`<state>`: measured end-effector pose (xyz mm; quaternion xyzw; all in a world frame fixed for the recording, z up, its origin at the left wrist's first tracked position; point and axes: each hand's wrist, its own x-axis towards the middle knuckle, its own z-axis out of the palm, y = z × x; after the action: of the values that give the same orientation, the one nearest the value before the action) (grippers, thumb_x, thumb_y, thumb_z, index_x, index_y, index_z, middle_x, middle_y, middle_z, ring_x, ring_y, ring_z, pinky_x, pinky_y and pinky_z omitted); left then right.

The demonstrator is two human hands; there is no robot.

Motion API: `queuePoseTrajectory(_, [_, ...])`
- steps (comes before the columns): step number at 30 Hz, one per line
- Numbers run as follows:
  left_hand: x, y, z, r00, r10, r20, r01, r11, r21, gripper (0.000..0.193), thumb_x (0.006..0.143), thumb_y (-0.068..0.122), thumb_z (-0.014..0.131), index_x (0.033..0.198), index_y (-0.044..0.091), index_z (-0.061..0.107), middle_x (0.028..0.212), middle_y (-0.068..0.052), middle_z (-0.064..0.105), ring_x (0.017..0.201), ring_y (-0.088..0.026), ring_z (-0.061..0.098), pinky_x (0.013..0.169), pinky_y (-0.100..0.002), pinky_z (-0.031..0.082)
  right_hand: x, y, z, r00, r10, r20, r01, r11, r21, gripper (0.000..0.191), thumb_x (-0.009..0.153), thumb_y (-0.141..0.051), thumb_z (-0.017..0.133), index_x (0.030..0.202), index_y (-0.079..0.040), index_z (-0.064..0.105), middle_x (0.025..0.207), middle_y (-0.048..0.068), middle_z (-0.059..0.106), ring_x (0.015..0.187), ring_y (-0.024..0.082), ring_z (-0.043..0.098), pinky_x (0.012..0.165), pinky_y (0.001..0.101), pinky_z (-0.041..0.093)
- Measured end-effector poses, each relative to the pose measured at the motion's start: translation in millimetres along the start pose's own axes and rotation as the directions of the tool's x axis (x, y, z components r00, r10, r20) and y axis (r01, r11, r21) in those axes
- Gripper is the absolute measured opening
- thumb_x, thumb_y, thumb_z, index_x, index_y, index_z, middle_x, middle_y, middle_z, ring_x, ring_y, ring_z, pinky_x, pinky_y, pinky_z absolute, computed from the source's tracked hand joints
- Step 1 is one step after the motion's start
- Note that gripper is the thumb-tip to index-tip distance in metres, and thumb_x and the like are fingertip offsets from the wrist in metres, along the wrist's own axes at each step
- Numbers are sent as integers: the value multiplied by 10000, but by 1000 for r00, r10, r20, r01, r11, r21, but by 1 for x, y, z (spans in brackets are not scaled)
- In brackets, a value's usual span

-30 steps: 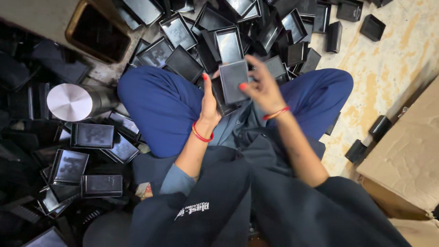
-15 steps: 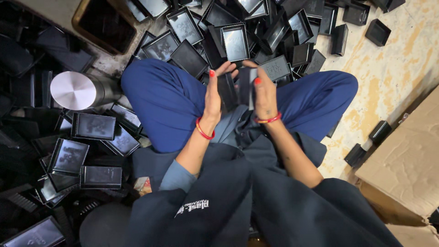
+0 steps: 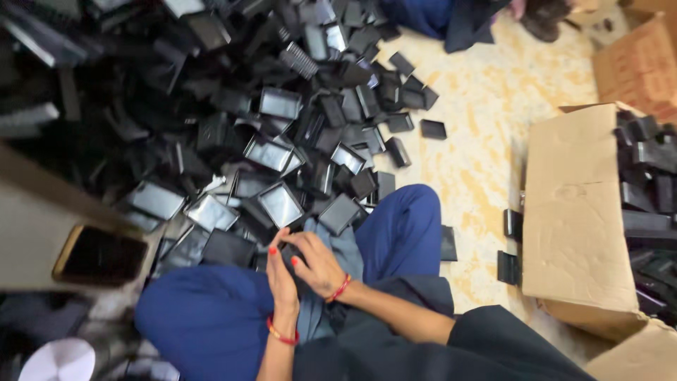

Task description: The person sits on the floor surrounded by a large pile of small black plastic components. They repeatedly pick up individual pieces, inspect them, and place them into a cardboard box or a separate pile.

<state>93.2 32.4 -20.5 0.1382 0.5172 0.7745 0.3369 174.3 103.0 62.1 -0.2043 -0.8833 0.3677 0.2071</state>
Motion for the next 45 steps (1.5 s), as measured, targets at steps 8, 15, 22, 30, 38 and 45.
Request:
queuePoseTrajectory(8, [3, 10, 3, 995, -99, -26, 94, 984, -149, 645, 1085, 500, 313, 1388, -3, 579, 1393, -126, 606, 1273, -227, 564, 1095, -339, 414, -1, -5, 7, 996, 55, -64, -48, 994, 98, 484, 1007, -329, 498, 1379, -21, 534, 1302, 213, 575, 1204, 386, 577, 1068, 429, 460])
queuePoseTrajectory(15, [1, 5, 6, 998, -61, -12, 60, 994, -86, 650, 1073, 504, 330, 1404, -10, 553, 1424, -122, 585, 1279, -218, 557, 1087, -344, 411, -4, -4, 5, 995, 30, -96, -21, 996, 91, 506, 997, -339, 502, 1386, -17, 531, 1270, 211, 568, 1145, 367, 587, 1018, 424, 475])
queuePoseTrajectory(22, [7, -4, 5, 991, -130, -43, 127, 990, -60, 662, 1076, 503, 340, 1427, -14, 560, 1423, -148, 599, 1298, -246, 560, 1111, -353, 407, -5, 0, 10, 978, 188, -89, -169, 967, 193, 546, 1004, -413, 501, 1399, -38, 512, 1212, 182, 553, 1077, 317, 607, 965, 380, 491])
queuePoseTrajectory(30, [-7, -5, 8, 998, -64, 21, 63, 998, 32, 701, 1049, 520, 325, 1502, -4, 435, 1571, -134, 447, 1452, -239, 401, 1171, -351, 293, -9, 9, 9, 996, 55, -63, -50, 996, 80, 552, 982, -441, 547, 1359, -39, 549, 1284, 185, 555, 1173, 344, 568, 1000, 401, 473])
queuePoseTrajectory(38, [-7, -30, 7, 947, -63, 315, 120, 979, -162, 642, 940, 139, 692, 1500, -38, 433, 1408, -189, 579, 1227, -224, 591, 1022, -345, 472, 18, 37, -17, 931, 215, -297, -171, 971, 168, 542, 765, -319, 814, 1155, -25, 579, 992, 107, 727, 900, 234, 715, 806, 350, 568])
queuePoseTrajectory(45, [-2, -38, 3, 964, -194, 184, 219, 968, -125, 533, 913, 53, 672, 1417, -55, 537, 1262, -151, 713, 1028, -178, 720, 804, -319, 595, 25, 78, -39, 943, 319, -97, -284, 920, 271, 306, 930, -223, 804, 1138, 1, 774, 973, 106, 807, 902, 124, 733, 828, 291, 588])
